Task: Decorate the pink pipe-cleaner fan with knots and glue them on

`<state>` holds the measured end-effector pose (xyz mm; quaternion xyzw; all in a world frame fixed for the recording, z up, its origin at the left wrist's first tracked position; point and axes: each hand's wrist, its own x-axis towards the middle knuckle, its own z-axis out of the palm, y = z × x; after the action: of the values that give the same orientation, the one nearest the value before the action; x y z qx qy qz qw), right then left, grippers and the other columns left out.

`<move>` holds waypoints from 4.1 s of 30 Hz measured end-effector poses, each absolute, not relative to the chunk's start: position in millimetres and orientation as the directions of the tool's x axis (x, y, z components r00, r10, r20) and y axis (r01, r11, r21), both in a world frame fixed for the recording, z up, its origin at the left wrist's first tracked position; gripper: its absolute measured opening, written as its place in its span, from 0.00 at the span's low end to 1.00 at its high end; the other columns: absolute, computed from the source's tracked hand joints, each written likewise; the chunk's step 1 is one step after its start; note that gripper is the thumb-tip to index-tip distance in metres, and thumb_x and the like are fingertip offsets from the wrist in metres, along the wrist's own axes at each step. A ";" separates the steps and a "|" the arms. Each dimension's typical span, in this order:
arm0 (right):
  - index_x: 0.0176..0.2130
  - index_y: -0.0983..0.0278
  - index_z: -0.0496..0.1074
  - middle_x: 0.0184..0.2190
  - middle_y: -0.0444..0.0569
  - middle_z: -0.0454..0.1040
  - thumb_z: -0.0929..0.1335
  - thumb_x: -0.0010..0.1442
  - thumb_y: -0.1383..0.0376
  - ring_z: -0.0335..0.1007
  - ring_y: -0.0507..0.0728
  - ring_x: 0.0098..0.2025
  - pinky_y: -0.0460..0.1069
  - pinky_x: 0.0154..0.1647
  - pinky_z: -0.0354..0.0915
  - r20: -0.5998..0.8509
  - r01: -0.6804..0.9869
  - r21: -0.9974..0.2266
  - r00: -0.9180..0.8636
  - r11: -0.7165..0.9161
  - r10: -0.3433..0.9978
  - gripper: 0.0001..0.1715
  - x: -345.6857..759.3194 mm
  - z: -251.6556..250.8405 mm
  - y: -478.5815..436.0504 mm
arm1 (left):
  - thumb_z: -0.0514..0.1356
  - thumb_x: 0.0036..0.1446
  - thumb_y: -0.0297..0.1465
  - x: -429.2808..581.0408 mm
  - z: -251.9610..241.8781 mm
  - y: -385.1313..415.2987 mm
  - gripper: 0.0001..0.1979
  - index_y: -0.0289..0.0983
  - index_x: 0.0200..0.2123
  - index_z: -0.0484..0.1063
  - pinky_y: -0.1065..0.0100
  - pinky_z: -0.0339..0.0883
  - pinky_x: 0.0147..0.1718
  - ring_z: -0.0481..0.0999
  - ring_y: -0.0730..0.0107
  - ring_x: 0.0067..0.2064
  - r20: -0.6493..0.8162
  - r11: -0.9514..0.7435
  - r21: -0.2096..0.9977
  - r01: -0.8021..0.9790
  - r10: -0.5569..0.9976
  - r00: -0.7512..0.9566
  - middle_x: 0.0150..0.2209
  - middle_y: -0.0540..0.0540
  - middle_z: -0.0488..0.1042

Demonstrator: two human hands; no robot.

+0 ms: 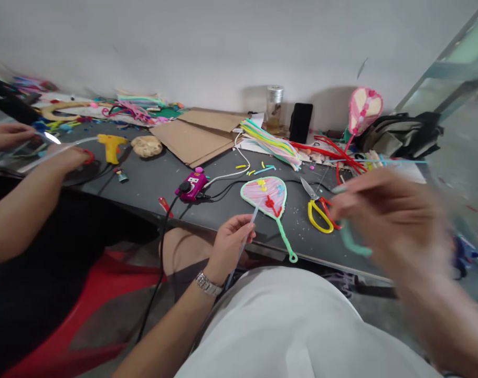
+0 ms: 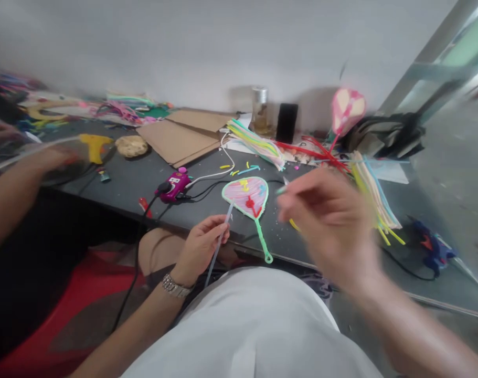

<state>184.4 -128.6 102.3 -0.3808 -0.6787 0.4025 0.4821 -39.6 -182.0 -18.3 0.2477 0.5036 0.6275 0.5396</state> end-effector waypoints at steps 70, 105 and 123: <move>0.28 0.64 0.78 0.24 0.43 0.76 0.73 0.55 0.62 0.67 0.52 0.27 0.46 0.29 0.61 -0.367 0.427 -0.848 -0.900 0.312 0.234 0.08 144.3 60.2 -54.1 | 0.68 0.53 0.34 -43.4 29.7 -194.6 0.10 0.35 0.23 0.77 0.73 0.57 0.23 0.68 0.74 0.23 -0.180 0.179 0.984 0.026 0.955 0.235 0.20 0.49 0.74; 0.31 0.64 0.75 0.28 0.45 0.74 0.70 0.63 0.66 0.69 0.52 0.31 0.47 0.34 0.63 0.120 0.311 -0.869 -0.622 0.385 0.774 0.07 149.8 21.3 -131.6 | 0.72 0.52 0.38 -42.8 8.0 -196.9 0.14 0.35 0.30 0.74 0.75 0.64 0.27 0.70 0.77 0.26 -0.235 0.220 0.853 -0.474 0.972 0.029 0.24 0.51 0.75; 0.32 0.67 0.73 0.30 0.47 0.72 0.65 0.64 0.75 0.63 0.54 0.32 0.50 0.37 0.51 -0.011 0.223 -0.231 -0.974 0.947 0.227 0.10 116.0 77.6 -96.3 | 0.72 0.45 0.35 -53.2 10.9 -199.3 0.12 0.34 0.28 0.75 0.73 0.65 0.26 0.72 0.75 0.25 -0.292 0.297 0.939 -0.171 0.955 0.056 0.23 0.51 0.74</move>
<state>116.0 -96.3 77.6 -0.1142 -0.9866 0.1164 0.0078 -53.2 -199.3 10.9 0.3803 0.5149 0.4547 0.6192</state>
